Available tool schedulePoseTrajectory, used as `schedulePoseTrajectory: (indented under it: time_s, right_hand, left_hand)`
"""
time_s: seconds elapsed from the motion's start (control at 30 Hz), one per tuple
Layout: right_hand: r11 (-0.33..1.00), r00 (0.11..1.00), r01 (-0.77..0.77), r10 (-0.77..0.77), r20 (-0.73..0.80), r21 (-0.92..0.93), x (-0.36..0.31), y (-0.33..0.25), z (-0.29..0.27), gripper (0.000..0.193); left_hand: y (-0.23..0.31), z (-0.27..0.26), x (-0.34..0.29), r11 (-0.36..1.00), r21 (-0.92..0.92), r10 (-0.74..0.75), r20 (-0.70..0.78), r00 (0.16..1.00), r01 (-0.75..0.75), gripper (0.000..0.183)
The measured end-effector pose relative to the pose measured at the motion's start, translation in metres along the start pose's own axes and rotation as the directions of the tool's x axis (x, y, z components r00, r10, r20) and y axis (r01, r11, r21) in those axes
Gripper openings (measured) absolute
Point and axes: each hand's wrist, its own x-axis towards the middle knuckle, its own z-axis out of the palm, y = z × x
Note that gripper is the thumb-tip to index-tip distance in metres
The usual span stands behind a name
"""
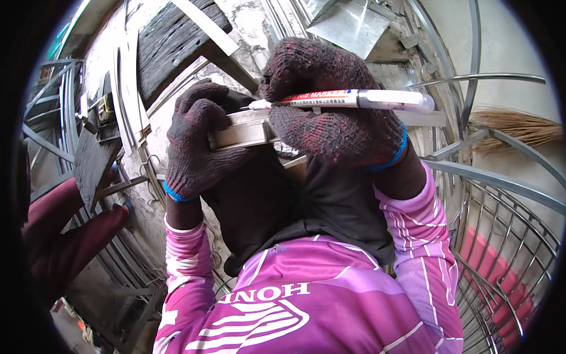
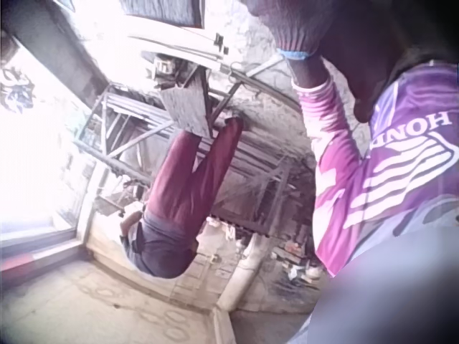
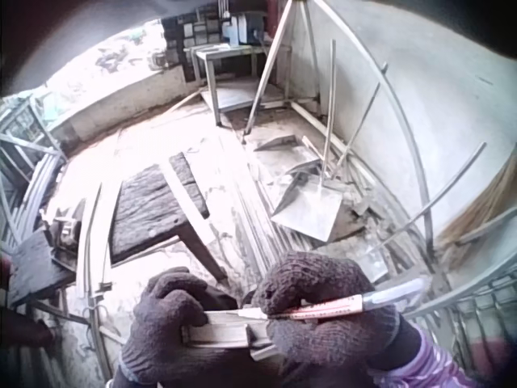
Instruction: The person marks measurements on a metal strip with a marker.
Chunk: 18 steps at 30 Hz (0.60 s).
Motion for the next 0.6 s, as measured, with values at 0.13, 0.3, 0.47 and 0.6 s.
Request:
schedulePoseTrajectory:
  time_s: [0.13, 0.3, 0.47, 0.6]
  right_hand:
    - [0.996, 1.000, 0.007, -0.004, 0.030, -0.091, -0.005, -0.004, -0.016, 0.028]
    - [0.977, 0.998, 0.003, 0.010, 0.061, -0.212, -0.004, -0.006, -0.012, 0.028]
    - [0.935, 0.973, -0.089, 0.155, 0.169, -0.344, -0.008, -0.011, -0.022, 0.029]
    - [0.953, 0.982, -0.027, 0.081, 0.169, -0.300, -0.010, -0.008, -0.016, 0.030]
  left_hand:
    - [0.001, 0.000, -0.001, 1.000, -0.007, -0.024, 0.008, 1.000, 0.024, 0.049]
    - [-0.001, -0.002, -0.001, 1.000, 0.002, -0.001, 0.039, 0.999, 0.001, 0.052]
    - [0.000, 0.001, 0.000, 1.000, 0.005, -0.014, 0.039, 0.999, 0.014, 0.054]
    - [0.001, 0.000, -0.002, 1.000, 0.023, -0.014, 0.053, 0.998, 0.013, 0.054]
